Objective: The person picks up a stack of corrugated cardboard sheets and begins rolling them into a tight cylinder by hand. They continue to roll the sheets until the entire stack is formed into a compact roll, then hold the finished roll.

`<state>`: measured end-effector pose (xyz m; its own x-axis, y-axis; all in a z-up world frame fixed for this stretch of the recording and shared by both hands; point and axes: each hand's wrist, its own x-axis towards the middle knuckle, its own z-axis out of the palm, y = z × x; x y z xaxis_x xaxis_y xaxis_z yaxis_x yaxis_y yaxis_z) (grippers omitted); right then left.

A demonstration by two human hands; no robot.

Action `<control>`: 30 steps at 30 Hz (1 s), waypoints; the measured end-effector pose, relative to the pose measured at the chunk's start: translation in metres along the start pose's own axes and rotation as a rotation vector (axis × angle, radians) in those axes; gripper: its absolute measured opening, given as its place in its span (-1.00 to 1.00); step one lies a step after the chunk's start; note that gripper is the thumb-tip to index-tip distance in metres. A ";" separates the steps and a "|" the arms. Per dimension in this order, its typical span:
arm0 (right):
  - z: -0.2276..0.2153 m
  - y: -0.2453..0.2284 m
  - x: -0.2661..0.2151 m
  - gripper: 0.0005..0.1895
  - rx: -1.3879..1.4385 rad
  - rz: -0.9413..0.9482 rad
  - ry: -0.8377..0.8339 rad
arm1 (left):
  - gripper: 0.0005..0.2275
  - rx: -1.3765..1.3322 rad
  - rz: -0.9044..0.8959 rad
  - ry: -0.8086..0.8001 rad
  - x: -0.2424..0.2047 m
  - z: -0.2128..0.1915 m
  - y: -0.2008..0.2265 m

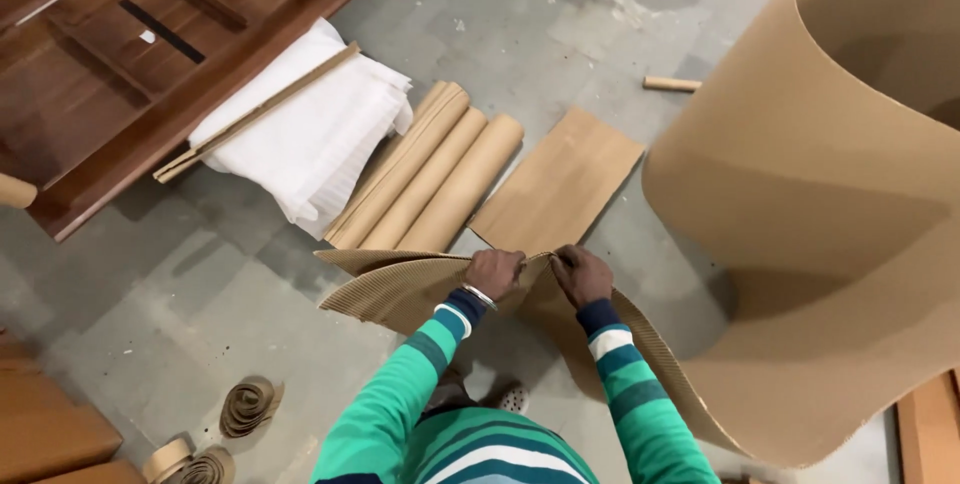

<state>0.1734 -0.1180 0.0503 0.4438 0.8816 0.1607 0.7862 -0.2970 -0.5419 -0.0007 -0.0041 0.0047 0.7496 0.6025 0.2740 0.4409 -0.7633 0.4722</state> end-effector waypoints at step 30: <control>0.009 -0.001 -0.004 -0.76 -0.022 0.119 0.061 | -0.90 0.029 0.192 0.278 -0.008 0.005 0.000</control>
<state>0.1669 -0.1177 0.0428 0.5594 0.8159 0.1463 0.7353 -0.4070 -0.5420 -0.0040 -0.0100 -0.0011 0.6587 0.4844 0.5758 0.3213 -0.8730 0.3669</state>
